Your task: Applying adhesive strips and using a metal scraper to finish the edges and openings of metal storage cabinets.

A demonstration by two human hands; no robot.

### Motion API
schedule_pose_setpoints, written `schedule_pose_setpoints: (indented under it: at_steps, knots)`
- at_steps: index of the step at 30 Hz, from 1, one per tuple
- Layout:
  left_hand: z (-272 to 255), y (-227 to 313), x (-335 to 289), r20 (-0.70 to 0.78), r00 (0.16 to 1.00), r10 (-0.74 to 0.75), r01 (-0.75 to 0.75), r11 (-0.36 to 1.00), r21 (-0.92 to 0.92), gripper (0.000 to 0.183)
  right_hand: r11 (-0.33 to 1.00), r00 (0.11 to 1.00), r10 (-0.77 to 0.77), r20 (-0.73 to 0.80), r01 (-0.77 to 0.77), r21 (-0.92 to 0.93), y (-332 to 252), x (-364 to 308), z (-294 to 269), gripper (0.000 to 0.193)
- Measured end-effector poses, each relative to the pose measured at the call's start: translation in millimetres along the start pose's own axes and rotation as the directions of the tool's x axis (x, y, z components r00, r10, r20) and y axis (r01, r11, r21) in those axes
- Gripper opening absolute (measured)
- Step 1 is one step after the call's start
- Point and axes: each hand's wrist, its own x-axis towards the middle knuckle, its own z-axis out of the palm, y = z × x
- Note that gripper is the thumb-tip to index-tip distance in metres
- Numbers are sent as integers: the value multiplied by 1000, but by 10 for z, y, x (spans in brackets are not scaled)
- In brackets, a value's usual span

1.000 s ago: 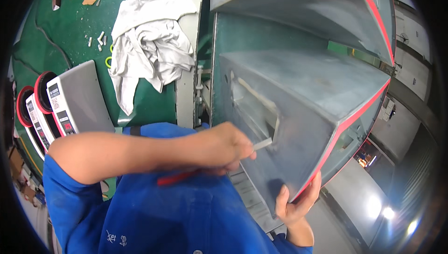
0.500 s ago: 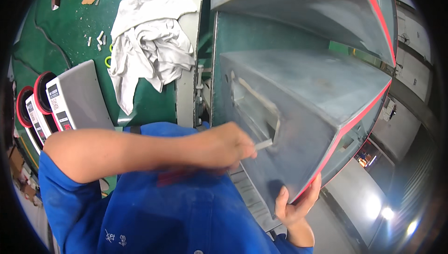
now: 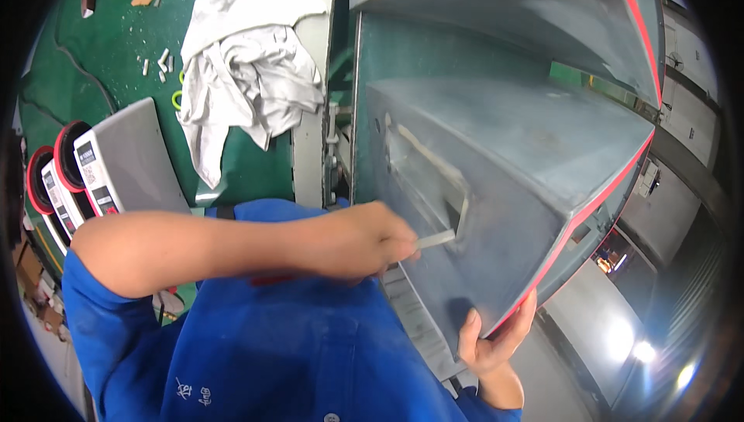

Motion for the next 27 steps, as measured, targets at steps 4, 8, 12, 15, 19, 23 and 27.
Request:
schedule_pose_setpoints:
  at_steps: [4,8,12,15,19,23,27]
  knots:
    - [41,-152,158,-38,966,258,-243,944,224,26,1000,1000,26,11,-26,1,-16,-17,-3,69]
    - [5,-136,163,-73,965,252,-225,939,258,26,1000,1000,24,5,-24,19,-22,-10,-8,68]
    - [8,-86,115,-34,967,254,-232,925,300,26,1000,1000,5,1,-5,15,-33,9,-1,67]
    - [5,-187,128,-94,968,232,-205,950,234,24,1000,1000,7,-8,-7,-8,-30,8,-3,66]
    - [-247,-314,148,-251,958,142,5,863,505,20,1000,1000,4,-13,-4,9,-1,-11,6,66]
    - [-208,-319,-56,-423,868,259,-196,963,187,21,994,996,86,-13,-86,-61,-31,-101,-7,67]
    - [92,-496,164,-448,664,599,-659,752,30,29,998,997,67,-25,-67,1,-18,-98,-14,68]
